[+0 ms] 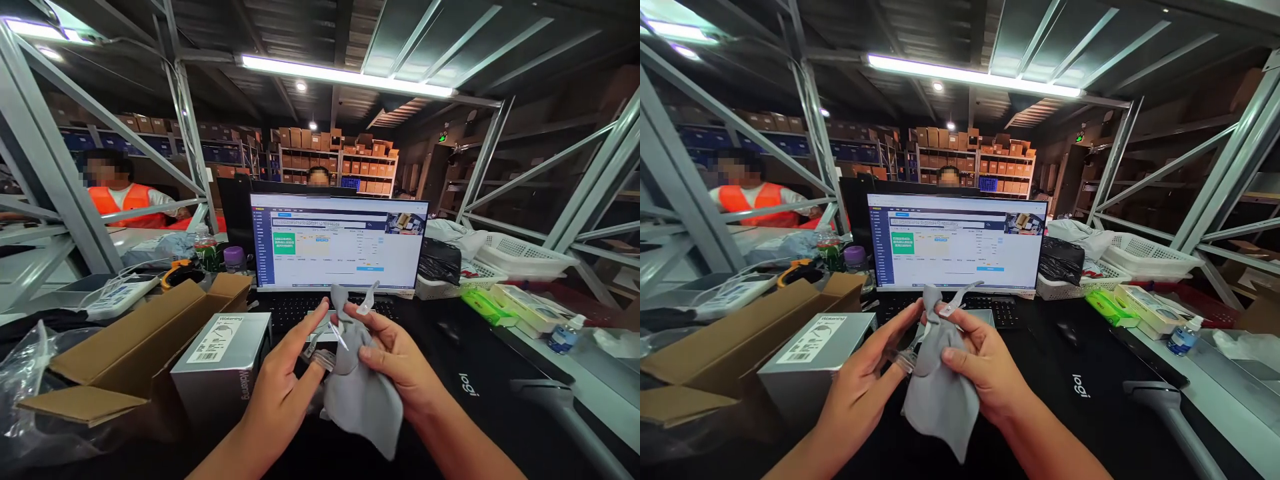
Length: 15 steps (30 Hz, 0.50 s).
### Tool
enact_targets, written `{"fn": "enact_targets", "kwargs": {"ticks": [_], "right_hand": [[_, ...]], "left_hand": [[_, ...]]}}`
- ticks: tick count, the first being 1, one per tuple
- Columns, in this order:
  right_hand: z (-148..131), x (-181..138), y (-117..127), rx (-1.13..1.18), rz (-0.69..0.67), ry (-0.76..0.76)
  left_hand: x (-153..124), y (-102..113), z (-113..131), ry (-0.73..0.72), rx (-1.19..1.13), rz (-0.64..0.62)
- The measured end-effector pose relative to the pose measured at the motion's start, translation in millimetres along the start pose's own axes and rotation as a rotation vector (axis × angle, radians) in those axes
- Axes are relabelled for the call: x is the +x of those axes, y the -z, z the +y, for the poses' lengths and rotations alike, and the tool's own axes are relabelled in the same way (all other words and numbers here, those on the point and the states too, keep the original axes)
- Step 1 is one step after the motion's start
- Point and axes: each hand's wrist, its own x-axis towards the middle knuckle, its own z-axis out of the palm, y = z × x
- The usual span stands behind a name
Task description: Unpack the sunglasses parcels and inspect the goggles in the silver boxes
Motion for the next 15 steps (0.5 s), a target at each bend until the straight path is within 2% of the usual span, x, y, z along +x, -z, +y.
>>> {"fn": "enact_targets", "kwargs": {"ticks": [5, 13, 15], "right_hand": [[11, 10, 6, -0.074, 0.042, 0.060], [5, 15, 11, -0.336, -0.179, 0.337], [5, 17, 12, -0.362, -0.203, 0.357]], "left_hand": [[-5, -8, -3, -0.070, 0.034, -0.043], [-8, -9, 1, -0.026, 0.107, -0.085], [-9, -9, -1, 0.008, 0.112, -0.085]]}}
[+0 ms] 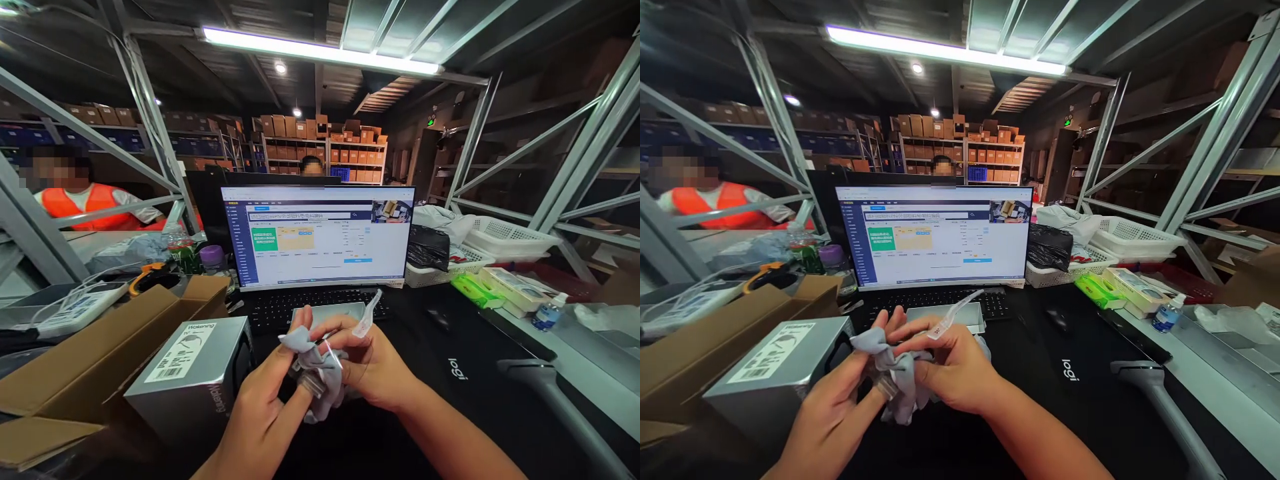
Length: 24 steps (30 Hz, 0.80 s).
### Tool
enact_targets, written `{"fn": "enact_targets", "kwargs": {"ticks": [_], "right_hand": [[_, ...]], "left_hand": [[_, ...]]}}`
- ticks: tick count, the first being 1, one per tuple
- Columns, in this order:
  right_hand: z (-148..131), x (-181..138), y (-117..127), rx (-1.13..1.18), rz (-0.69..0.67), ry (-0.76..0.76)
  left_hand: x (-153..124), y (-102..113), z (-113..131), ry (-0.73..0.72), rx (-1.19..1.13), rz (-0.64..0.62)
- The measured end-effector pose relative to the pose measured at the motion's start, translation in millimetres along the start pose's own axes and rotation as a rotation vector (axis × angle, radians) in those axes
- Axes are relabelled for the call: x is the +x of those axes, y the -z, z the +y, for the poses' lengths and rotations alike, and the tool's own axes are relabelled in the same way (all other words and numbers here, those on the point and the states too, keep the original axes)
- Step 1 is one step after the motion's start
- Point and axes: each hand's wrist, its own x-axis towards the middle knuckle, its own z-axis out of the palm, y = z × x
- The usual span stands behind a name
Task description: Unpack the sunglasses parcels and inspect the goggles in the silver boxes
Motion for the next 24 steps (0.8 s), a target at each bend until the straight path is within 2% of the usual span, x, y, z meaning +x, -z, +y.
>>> {"fn": "enact_targets", "kwargs": {"ticks": [2, 6, 11, 14, 17, 24], "right_hand": [[3, 0, -1, 0.055, 0.032, -0.054], [8, -3, -4, 0.230, 0.212, -0.209], [0, -2, -6, 0.532, 0.347, -0.370], [-4, 0, -5, 0.630, 0.420, -0.419], [-3, 0, -5, 0.606, 0.448, -0.460], [-2, -6, -12, 0.194, 0.237, -0.280]], "left_hand": [[0, -1, -2, 0.045, -0.017, 0.001], [0, -1, -1, 0.114, -0.035, -0.026], [3, 0, 4, 0.048, -0.004, 0.029], [7, -2, 4, 0.044, -0.040, 0.056], [10, -3, 0, 0.057, -0.059, 0.068], [2, 0, -6, 0.094, -0.097, 0.061]]}}
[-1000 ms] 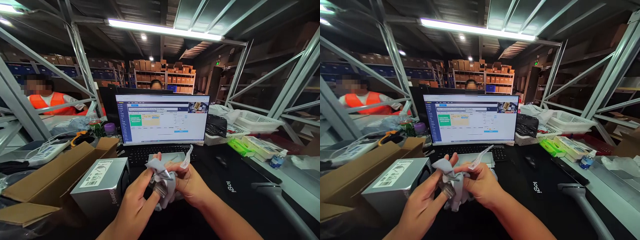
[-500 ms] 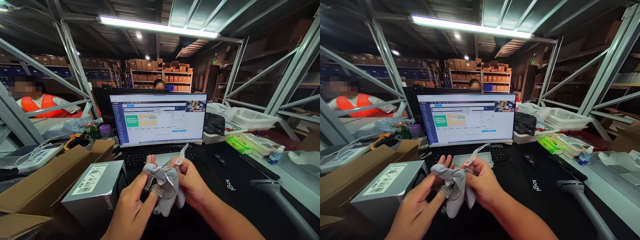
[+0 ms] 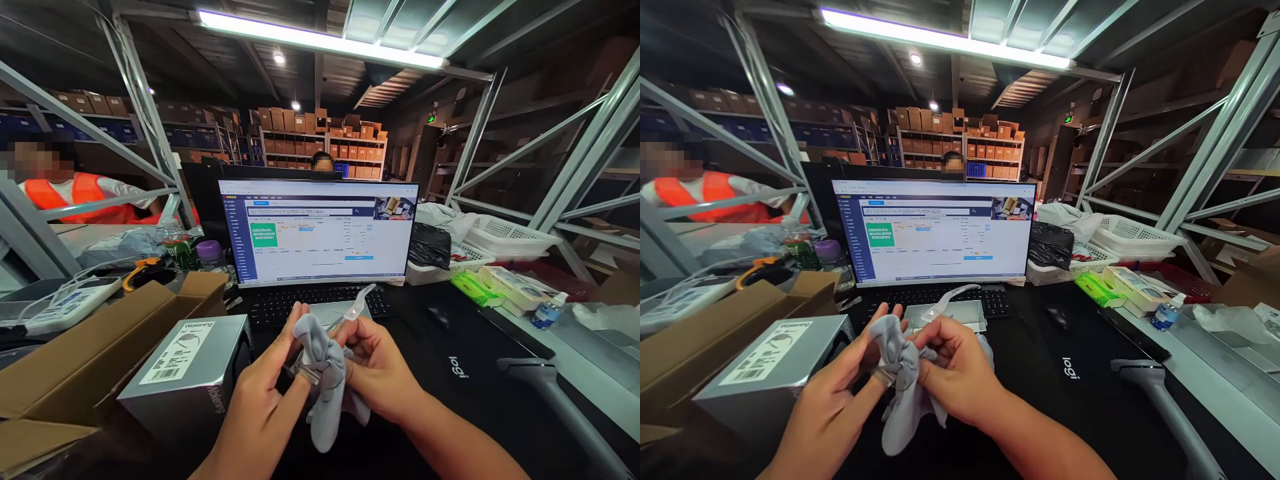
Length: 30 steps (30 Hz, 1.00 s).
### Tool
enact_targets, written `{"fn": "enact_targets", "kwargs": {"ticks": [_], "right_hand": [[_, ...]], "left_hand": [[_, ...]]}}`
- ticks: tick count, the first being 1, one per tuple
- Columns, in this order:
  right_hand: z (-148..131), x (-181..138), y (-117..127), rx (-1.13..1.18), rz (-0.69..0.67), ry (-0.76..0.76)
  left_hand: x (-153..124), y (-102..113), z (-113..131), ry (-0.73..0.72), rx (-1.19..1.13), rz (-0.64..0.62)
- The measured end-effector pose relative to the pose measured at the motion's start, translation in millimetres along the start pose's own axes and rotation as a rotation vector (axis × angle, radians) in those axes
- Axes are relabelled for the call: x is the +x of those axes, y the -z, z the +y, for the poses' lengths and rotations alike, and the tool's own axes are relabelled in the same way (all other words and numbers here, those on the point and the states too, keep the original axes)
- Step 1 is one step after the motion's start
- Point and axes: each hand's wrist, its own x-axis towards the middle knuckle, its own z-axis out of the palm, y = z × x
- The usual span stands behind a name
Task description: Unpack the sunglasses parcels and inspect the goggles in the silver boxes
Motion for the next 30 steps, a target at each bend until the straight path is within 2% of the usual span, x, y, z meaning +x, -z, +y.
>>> {"fn": "enact_targets", "kwargs": {"ticks": [3, 8, 10, 15, 17, 21, 24, 27, 29, 30], "right_hand": [[-2, -1, 5, 0.035, -0.020, -0.007], [-1, -1, 16, 0.284, 0.024, -0.122], [0, -1, 15, 0.318, 0.035, -0.111], [2, -3, 3, 0.110, -0.022, 0.048], [2, -4, 1, 0.084, -0.039, 0.062], [0, -1, 2, 0.261, -0.030, -0.099], [-7, 5, 10, 0.358, 0.051, -0.183], [-27, 2, 27, 0.153, 0.089, -0.248], [-48, -7, 41, -0.197, 0.075, -0.228], [-59, -13, 47, -0.402, 0.115, -0.143]], "left_hand": [[-1, 1, 5, -0.009, 0.027, 0.009], [2, 3, 15, -0.039, 0.105, 0.019], [3, 4, 14, -0.047, 0.103, 0.022], [4, 4, 8, -0.077, 0.102, 0.013], [4, 5, 8, -0.097, 0.126, 0.010], [6, 10, 12, -0.135, 0.173, -0.033], [10, 17, 16, -0.195, 0.201, -0.036], [14, 26, 18, -0.235, 0.267, -0.007], [16, 32, 18, -0.234, 0.337, 0.006], [16, 34, 18, -0.235, 0.367, 0.002]]}}
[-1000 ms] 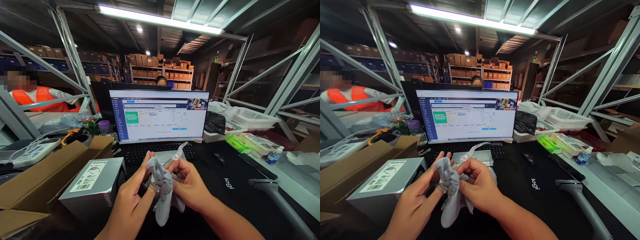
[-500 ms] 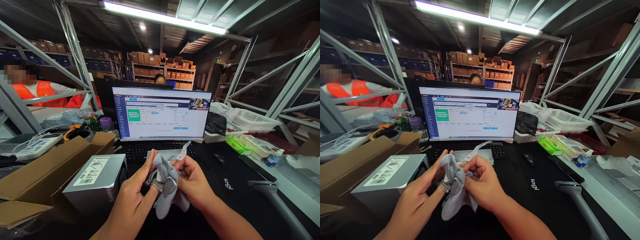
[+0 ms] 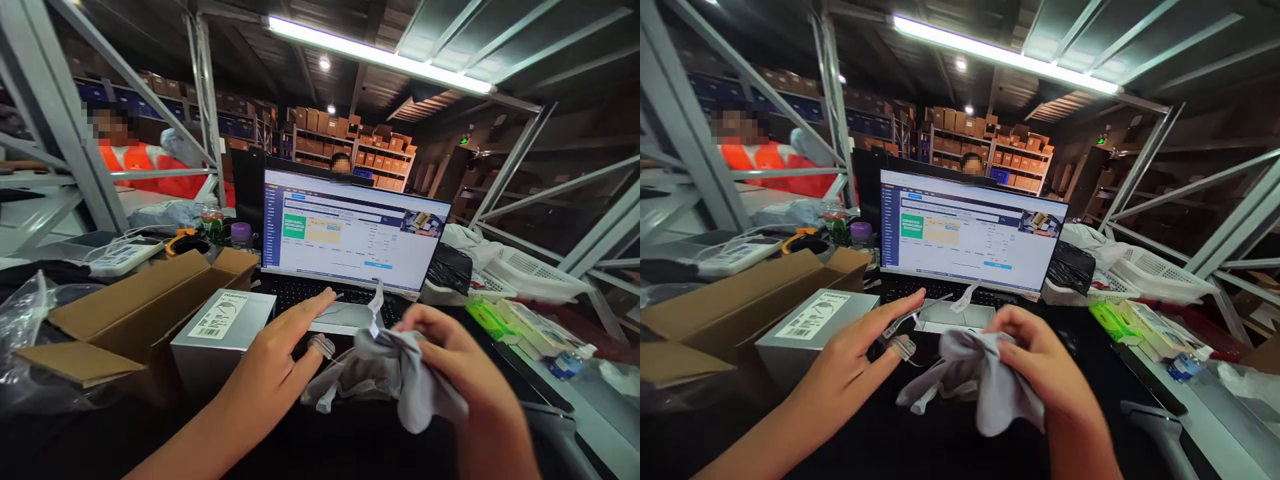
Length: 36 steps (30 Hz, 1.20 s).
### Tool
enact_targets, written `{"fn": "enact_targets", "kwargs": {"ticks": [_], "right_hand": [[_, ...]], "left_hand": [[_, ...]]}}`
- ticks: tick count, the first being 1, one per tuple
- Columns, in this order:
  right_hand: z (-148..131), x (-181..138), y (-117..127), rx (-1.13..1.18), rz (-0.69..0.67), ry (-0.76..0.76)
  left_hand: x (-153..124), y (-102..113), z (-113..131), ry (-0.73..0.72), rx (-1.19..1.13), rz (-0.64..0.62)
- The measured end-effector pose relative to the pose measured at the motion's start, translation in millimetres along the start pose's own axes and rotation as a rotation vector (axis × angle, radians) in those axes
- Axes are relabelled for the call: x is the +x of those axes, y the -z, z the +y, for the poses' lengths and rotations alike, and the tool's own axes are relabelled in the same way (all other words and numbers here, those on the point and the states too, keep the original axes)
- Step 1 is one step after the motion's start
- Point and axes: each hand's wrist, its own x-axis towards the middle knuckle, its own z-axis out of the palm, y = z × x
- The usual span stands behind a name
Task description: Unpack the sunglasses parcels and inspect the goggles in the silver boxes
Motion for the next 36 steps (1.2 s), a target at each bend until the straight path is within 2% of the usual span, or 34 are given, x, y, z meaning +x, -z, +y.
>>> {"fn": "enact_targets", "kwargs": {"ticks": [1, 3, 4, 5, 6, 7, 9, 11, 13, 17, 19, 21, 23, 25, 28, 30, 32, 33, 36], "right_hand": [[-7, -7, 8, -0.166, 0.158, 0.138], [-19, -19, 14, -0.372, 0.632, 0.483], [-23, -24, 11, -0.406, 0.851, 0.640], [-24, -28, 6, -0.404, 1.002, 0.758], [-23, -30, -2, -0.386, 1.056, 0.822], [-20, -30, -10, -0.366, 1.021, 0.838], [-8, -26, -27, -0.360, 0.845, 0.835], [6, -19, -37, -0.448, 0.666, 0.841], [14, -14, -40, -0.588, 0.479, 0.836], [12, -14, -19, -0.759, -0.047, 0.557], [7, -17, -3, -0.755, -0.199, 0.426], [5, -18, 7, -0.705, -0.275, 0.349], [6, -17, 7, -0.654, -0.298, 0.308], [10, -16, -2, -0.657, -0.238, 0.318], [15, -16, -20, -0.741, -0.114, 0.425], [17, -16, -28, -0.751, -0.109, 0.504], [18, -16, -33, -0.692, -0.094, 0.564], [19, -15, -34, -0.649, -0.043, 0.582], [23, -8, -40, -0.524, 0.266, 0.592]], "left_hand": [[0, 1, -1, -0.007, 0.022, -0.015], [0, 0, -2, -0.032, 0.046, -0.060], [0, -1, -2, -0.050, 0.047, -0.076], [0, -3, -1, -0.068, 0.045, -0.088], [0, -6, 0, -0.083, 0.043, -0.096], [0, -8, 1, -0.096, 0.045, -0.108], [0, -12, 5, -0.121, 0.061, -0.145], [1, -14, 8, -0.155, 0.086, -0.188], [2, -15, 9, -0.192, 0.106, -0.176], [5, -13, 3, -0.170, 0.123, 0.022], [7, -11, 0, -0.146, 0.096, 0.065], [8, -9, -1, -0.143, 0.060, 0.050], [8, -7, 0, -0.171, 0.049, 0.031], [7, -6, 3, -0.232, 0.092, 0.024], [6, -2, 7, -0.347, 0.191, 0.006], [5, 1, 9, -0.394, 0.229, 0.012], [3, 3, 12, -0.366, 0.256, 0.076], [2, 4, 14, -0.316, 0.283, 0.131], [-1, 1, 21, -0.129, 0.372, 0.343]]}}
